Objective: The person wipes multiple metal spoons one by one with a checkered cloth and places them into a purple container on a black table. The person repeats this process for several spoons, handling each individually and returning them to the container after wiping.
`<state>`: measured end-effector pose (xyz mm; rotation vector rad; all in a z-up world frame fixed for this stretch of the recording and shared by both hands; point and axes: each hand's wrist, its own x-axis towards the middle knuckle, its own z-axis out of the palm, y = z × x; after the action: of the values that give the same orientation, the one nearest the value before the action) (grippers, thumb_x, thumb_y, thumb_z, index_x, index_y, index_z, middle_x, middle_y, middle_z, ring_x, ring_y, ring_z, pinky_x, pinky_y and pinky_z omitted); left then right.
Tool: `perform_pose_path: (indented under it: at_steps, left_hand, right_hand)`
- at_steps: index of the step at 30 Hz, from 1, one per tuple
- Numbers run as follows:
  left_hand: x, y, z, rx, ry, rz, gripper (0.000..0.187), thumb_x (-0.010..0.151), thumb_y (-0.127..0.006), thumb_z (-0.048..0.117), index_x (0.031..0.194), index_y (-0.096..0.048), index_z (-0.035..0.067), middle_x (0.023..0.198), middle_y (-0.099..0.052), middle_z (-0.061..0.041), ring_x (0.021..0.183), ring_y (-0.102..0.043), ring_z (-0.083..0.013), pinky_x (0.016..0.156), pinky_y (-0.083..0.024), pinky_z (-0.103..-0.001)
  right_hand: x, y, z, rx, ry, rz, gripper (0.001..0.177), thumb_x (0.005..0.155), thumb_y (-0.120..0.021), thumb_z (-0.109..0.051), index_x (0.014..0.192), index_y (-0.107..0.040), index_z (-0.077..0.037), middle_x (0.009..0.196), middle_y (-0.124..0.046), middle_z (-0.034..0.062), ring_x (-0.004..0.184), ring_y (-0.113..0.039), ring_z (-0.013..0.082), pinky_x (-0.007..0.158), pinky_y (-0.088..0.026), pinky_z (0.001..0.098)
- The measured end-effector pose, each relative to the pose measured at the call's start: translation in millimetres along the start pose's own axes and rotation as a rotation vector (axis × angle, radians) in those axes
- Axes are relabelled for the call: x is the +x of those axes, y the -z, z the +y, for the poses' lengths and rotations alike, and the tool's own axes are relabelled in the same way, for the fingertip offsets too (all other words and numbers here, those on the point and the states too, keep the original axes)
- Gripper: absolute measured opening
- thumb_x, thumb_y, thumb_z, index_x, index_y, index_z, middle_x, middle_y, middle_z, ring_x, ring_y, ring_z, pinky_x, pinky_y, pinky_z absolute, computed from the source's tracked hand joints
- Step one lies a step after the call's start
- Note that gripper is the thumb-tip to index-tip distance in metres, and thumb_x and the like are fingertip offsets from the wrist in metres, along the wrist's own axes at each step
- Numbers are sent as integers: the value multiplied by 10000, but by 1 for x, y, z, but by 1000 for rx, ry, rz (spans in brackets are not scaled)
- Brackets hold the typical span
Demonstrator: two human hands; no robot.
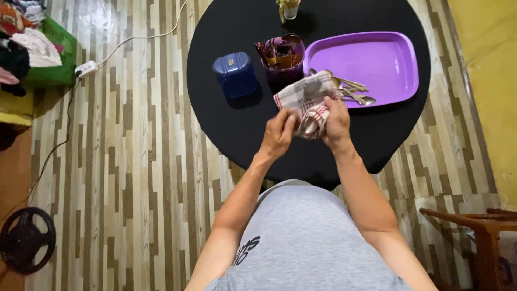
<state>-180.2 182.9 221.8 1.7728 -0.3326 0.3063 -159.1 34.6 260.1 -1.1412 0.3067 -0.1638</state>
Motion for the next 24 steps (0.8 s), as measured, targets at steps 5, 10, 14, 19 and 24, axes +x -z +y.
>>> perform_pose_path:
  at_steps: [5, 10, 14, 19, 24]
  left_hand:
    - [-24, -3, -6, -72, 157, -78, 168, 985, -536, 107, 944, -699, 108, 586, -691, -41, 530, -682, -174, 585, -543, -302]
    - [-19, -10, 10, 26, 148, -53, 155, 980, -555, 125, 994, -709, 108, 613, -666, -110, 600, -697, -262, 586, -526, -379]
    - [-17, -15, 15, -73, 198, -38, 177, 966, -562, 107, 1001, -734, 90, 637, -645, -110, 628, -586, -149, 609, -514, -354]
    - [-19, -4, 28, -31, 228, -108, 187, 943, -558, 93, 933, -744, 115, 624, -641, -81, 614, -576, -138, 588, -506, -341]
    - [-19, 16, 49, 148, 193, -240, 164, 892, -570, 77, 904, -728, 118, 643, -676, -127, 608, -681, -325, 566, -511, -403]
  right_hand:
    - [10, 30, 12, 131, -28, 152, 96, 938, -621, -175, 921, -617, -81, 794, -534, 7, 717, -587, 113, 703, -546, 247]
    - [-9, 34, 7, 430, -92, -41, 315, 981, -568, -306, 1123, -652, -37, 1022, -700, 116, 944, -729, 216, 857, -615, 365]
    - [-14, 43, -4, 592, -233, -144, 433, 940, -563, -329, 1208, -661, -4, 1122, -716, 192, 1030, -723, 313, 961, -582, 475]
    - [-12, 50, 13, 274, -110, -154, 315, 902, -708, -61, 1215, -674, -72, 975, -741, 80, 861, -762, 183, 780, -641, 315]
    - [5, 67, 41, -329, 215, -244, 175, 929, -697, 3, 1097, -676, -39, 935, -687, 85, 896, -662, 172, 786, -574, 357]
